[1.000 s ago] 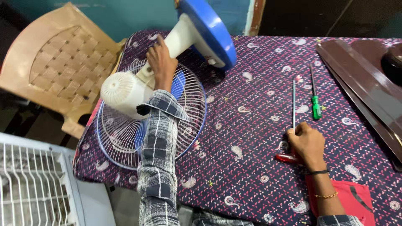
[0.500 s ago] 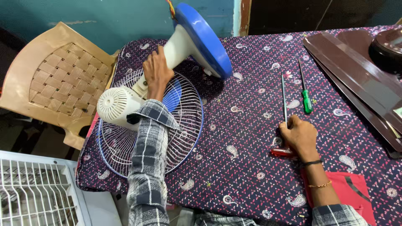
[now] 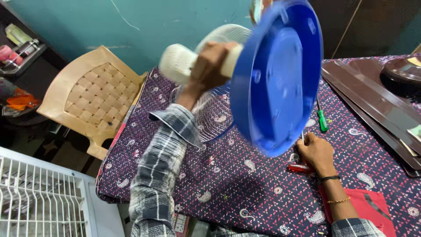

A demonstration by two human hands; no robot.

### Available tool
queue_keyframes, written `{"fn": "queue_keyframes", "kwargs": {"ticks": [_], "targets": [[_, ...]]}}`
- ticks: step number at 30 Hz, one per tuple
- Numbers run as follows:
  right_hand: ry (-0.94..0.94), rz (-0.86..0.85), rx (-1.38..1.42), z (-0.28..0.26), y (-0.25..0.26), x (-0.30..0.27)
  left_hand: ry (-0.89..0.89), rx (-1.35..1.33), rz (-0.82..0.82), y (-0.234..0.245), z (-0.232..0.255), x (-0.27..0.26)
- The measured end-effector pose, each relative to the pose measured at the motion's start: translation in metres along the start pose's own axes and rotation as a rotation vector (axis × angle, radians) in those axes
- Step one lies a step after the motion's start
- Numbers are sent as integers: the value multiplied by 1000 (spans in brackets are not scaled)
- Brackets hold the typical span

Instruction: The person disassembles a table fan by removing the rear cover and then uses a screwdriver to loosen a screw on the fan neck. The fan is placed on a table with a patterned cloth, and tools are used to access internal components.

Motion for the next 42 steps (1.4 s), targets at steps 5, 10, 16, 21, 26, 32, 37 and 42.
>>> {"fn": "queue_keyframes", "kwargs": {"ticks": [5, 10, 16, 21, 26, 32, 37, 42], "targets": [[-35, -44, 69, 13, -2, 3, -145, 11, -164, -65, 37, -22], [-16, 42, 42, 15, -3, 1, -329, 40, -340, -89, 56, -111], [-20, 5, -21, 9, -3, 1, -266, 438, -208, 39, -3, -124], [24, -16, -18, -14, 16, -5, 479, 437, -38, 193, -45, -131], [247, -195, 879, -66, 39, -20, 836, -329, -137, 155, 88, -194], [-228, -23, 1618, -104, 9, -93, 1067, -358, 170, 61, 160, -252], [358, -63, 1404, -269, 27, -112, 1136, -573, 776, 92, -3, -404], [923, -314, 995, -412, 26, -140, 1339, -681, 495, 161, -185, -440]]}}
Point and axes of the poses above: each hand's wrist, its own x-axis towards the middle knuckle, its own y-axis out of the back of the hand, z = x × y, the point moved 9 cm from there along x, towards the middle knuckle, and after that the axes turned 10 degrees about y, right-handed, at the moved point
